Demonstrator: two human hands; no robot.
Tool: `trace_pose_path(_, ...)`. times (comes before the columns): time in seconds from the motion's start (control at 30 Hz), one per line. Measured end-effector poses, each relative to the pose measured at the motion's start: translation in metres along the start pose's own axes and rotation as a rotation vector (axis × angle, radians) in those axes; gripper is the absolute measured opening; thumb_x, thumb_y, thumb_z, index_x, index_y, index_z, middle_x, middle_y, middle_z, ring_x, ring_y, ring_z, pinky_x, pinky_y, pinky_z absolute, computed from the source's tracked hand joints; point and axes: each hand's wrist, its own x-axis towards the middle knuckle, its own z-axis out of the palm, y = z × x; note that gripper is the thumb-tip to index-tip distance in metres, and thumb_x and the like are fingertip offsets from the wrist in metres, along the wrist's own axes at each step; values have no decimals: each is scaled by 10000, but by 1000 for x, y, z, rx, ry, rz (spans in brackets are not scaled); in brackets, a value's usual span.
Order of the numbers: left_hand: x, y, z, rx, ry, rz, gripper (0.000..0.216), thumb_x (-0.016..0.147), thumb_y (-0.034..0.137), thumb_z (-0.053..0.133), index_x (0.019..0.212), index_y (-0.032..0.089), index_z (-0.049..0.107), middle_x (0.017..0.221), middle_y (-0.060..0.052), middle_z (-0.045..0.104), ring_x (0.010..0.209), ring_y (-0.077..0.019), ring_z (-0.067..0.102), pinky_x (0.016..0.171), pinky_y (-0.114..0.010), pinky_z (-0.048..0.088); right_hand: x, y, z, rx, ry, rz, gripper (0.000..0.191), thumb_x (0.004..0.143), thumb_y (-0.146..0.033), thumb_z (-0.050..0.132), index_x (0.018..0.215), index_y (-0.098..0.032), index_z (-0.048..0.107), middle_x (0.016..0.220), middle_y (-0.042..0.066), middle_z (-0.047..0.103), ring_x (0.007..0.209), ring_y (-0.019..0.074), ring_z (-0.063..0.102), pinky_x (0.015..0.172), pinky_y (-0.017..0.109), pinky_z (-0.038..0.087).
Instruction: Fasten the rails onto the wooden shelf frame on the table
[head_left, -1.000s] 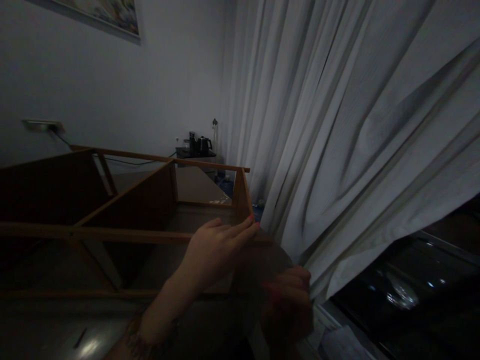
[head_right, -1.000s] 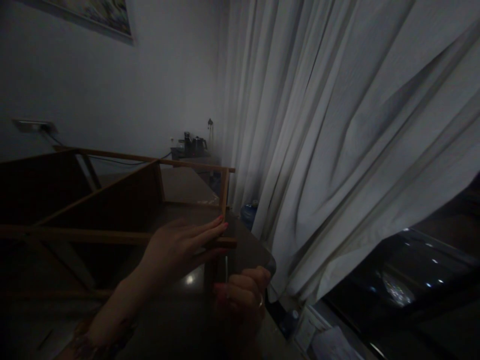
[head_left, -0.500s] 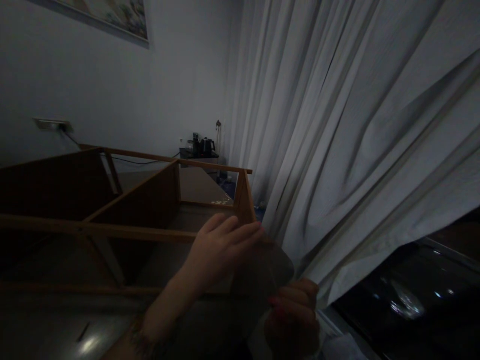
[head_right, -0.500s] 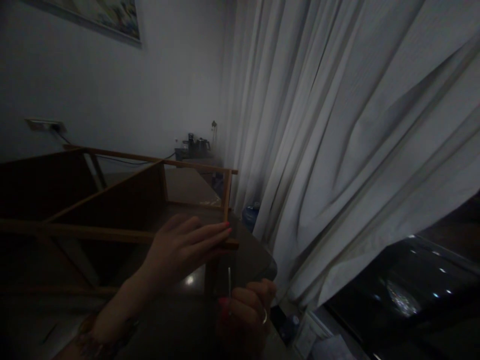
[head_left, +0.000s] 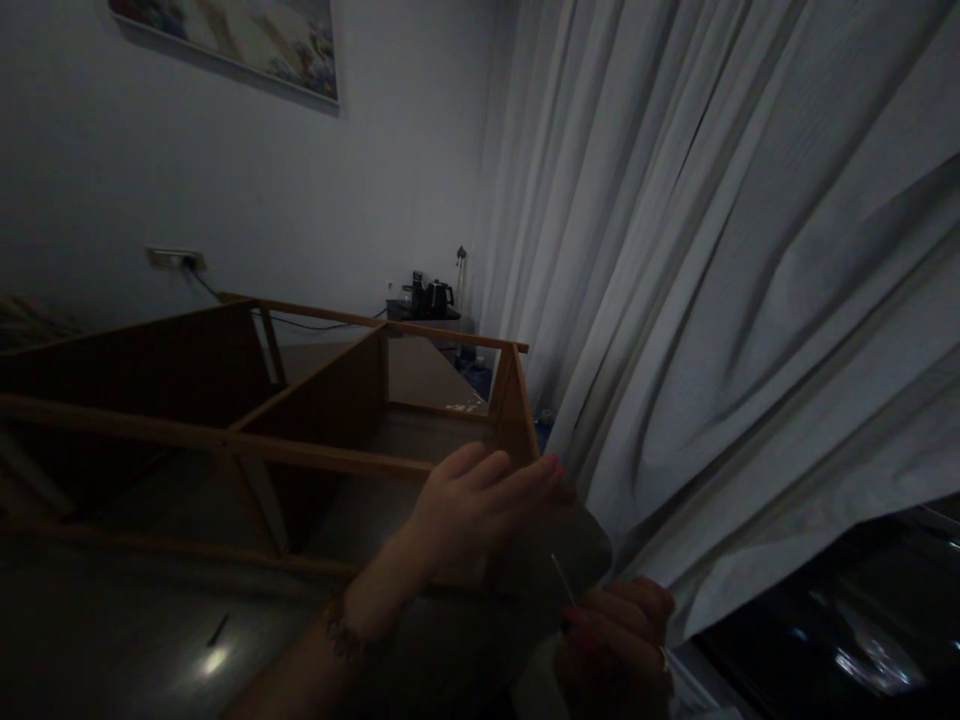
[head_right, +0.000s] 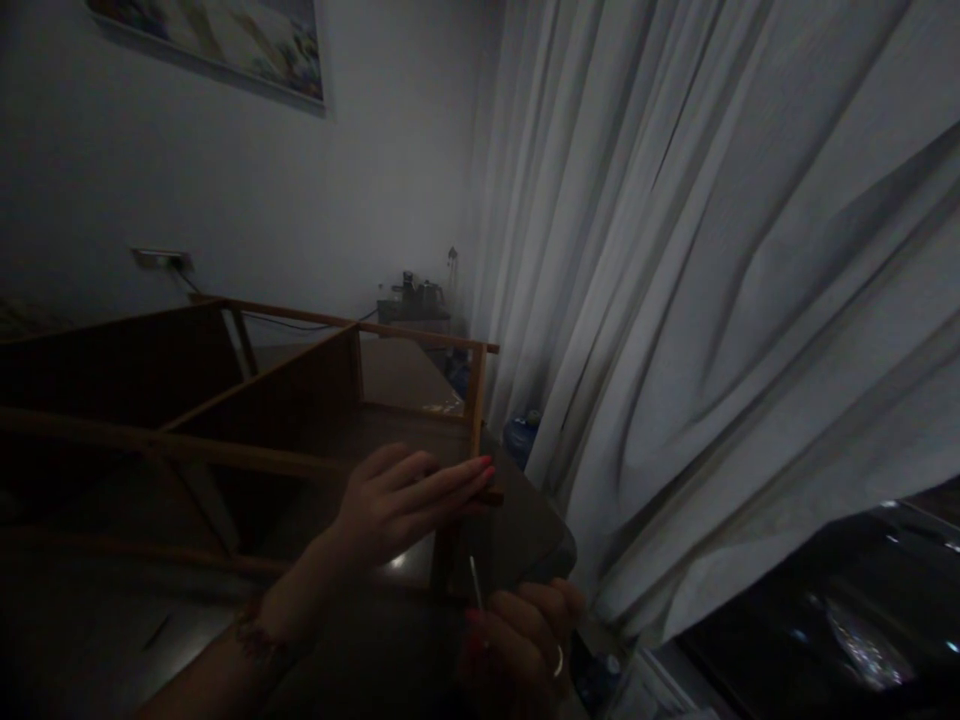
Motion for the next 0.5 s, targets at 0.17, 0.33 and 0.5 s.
trace_pose_path(0.17,-10,4,6,28,25,11,278,976,235,590,1250,248,633,1345,77,648,817,-86,613,679,-256,464,-6,10,-3,-25,25,-78,112,920,-240,607,808,-242,606,668,-38,636,621,128,534,641,344,401)
trace_pose_path(0.33,-26,6,14,76,-82,103,389,961,264,586,1349,287,573,1500,66,500,1070,-118,607,703,-244,460,-14,26,-8,-62,-19,-169,118,913,-290,616,803,-249,599,654,-50,626,591,119,541,634,323,405)
trace_pose_path(0.5,-35,5,19,101,8,107,407,957,364,583,1355,280,576,1540,90,447,1314,-136,483,827,-222,469,-12,36,-10,-29,28,-268,147,886,-311,648,771,-235,596,632,-60,623,552,101,543,592,290,393)
